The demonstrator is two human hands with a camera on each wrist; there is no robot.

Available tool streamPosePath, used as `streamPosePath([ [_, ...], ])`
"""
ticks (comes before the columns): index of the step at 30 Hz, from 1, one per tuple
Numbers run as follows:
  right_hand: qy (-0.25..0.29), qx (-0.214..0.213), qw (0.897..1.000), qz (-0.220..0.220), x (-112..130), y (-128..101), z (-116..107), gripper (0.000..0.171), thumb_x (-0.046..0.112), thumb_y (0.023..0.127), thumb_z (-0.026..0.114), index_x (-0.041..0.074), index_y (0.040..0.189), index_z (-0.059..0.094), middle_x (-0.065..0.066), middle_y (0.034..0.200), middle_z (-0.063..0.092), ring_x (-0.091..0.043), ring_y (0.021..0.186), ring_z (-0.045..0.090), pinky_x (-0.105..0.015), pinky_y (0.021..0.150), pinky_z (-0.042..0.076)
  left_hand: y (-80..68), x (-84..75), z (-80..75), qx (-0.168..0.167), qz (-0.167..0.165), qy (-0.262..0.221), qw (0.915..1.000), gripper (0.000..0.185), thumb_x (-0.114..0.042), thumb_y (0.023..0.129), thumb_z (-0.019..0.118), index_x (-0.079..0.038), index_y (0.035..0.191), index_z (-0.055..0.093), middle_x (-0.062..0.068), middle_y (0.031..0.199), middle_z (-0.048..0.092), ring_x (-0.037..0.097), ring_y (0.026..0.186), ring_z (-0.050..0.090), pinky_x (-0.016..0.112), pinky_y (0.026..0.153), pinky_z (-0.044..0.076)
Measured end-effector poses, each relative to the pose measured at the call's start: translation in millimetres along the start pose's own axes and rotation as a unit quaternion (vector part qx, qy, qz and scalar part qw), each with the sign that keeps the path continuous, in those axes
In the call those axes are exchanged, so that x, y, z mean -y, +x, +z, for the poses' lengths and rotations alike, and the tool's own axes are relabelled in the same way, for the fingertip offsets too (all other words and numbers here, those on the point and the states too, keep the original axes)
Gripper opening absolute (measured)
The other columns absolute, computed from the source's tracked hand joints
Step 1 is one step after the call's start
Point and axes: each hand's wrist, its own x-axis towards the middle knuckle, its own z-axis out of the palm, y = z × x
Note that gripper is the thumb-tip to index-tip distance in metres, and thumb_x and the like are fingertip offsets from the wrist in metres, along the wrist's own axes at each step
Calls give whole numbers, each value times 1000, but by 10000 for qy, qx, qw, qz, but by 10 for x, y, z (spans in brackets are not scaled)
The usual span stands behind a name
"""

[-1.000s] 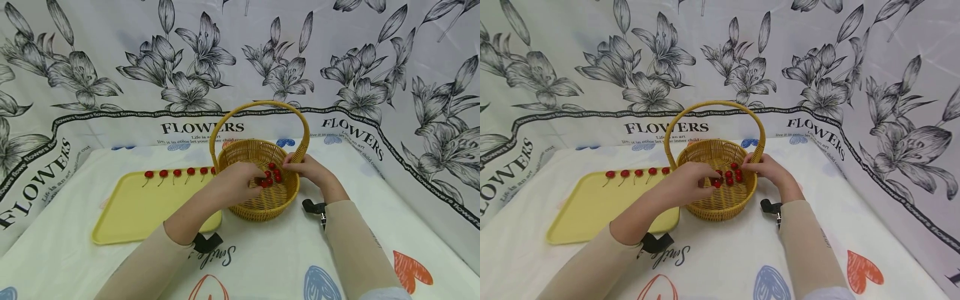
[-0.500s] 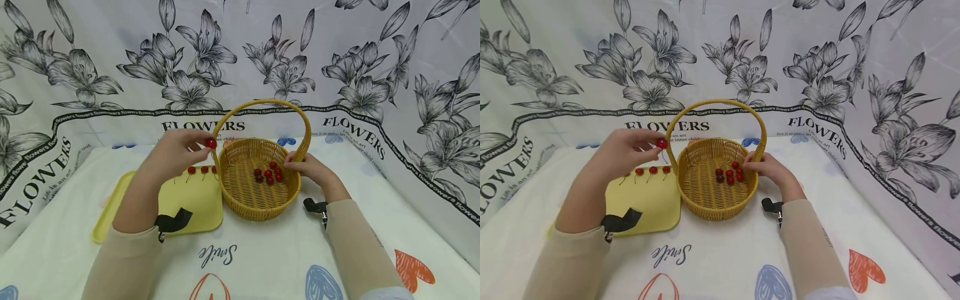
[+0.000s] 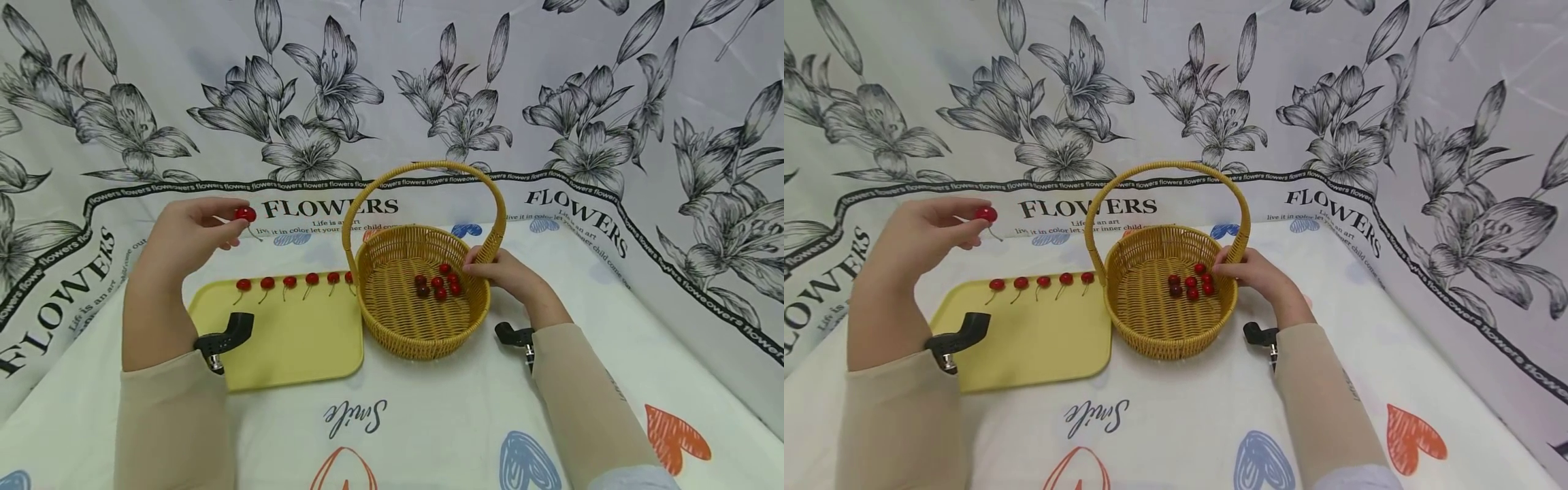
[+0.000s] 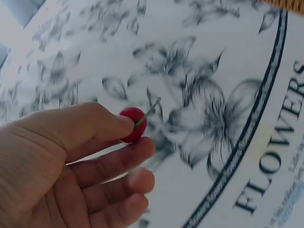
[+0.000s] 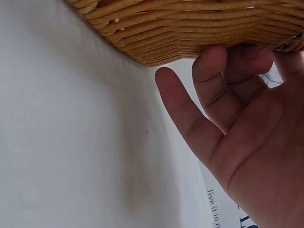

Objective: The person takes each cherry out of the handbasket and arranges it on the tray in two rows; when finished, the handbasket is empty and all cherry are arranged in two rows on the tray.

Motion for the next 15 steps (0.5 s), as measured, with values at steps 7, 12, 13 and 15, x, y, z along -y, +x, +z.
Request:
streamPosePath([
  [7, -44, 31, 10000, -3, 4, 6, -16, 24, 25, 98, 71, 4, 107, 63, -21, 123, 62, -33, 118, 58, -47, 99, 47, 78, 475, -86, 154, -590, 27, 9981, 58, -53, 99, 62, -15, 143, 61, 1, 98, 66, 17, 85, 64, 35, 78, 50],
  [12, -15, 56, 10000, 2, 2, 1, -11, 23, 25, 98, 70, 5, 108, 63, -22, 125, 62, -33, 119, 58, -47, 99, 47, 102, 753, -121, 360, -916, -124, 9951, 63, -52, 100, 61, -13, 149, 53, -7, 100, 65, 15, 86, 64, 29, 78, 52],
  [13, 2, 55, 10000, 10, -3, 5, -10, 23, 25, 98, 71, 5, 108, 63, -22, 124, 62, -33, 119, 58, -48, 99, 47, 104, 811, -129, 406, -1003, -145, 9940, 64, -52, 100, 61, -13, 150, 52, -8, 101, 65, 15, 87, 63, 30, 79, 51],
  [15, 15, 63, 10000, 14, -10, 2, -12, 23, 25, 98, 70, 6, 107, 63, -21, 124, 62, -33, 119, 58, -48, 100, 46, 107, 941, -144, 500, -1230, -158, 9910, 67, -54, 100, 60, -12, 152, 50, -7, 105, 64, 18, 92, 62, 34, 82, 50],
])
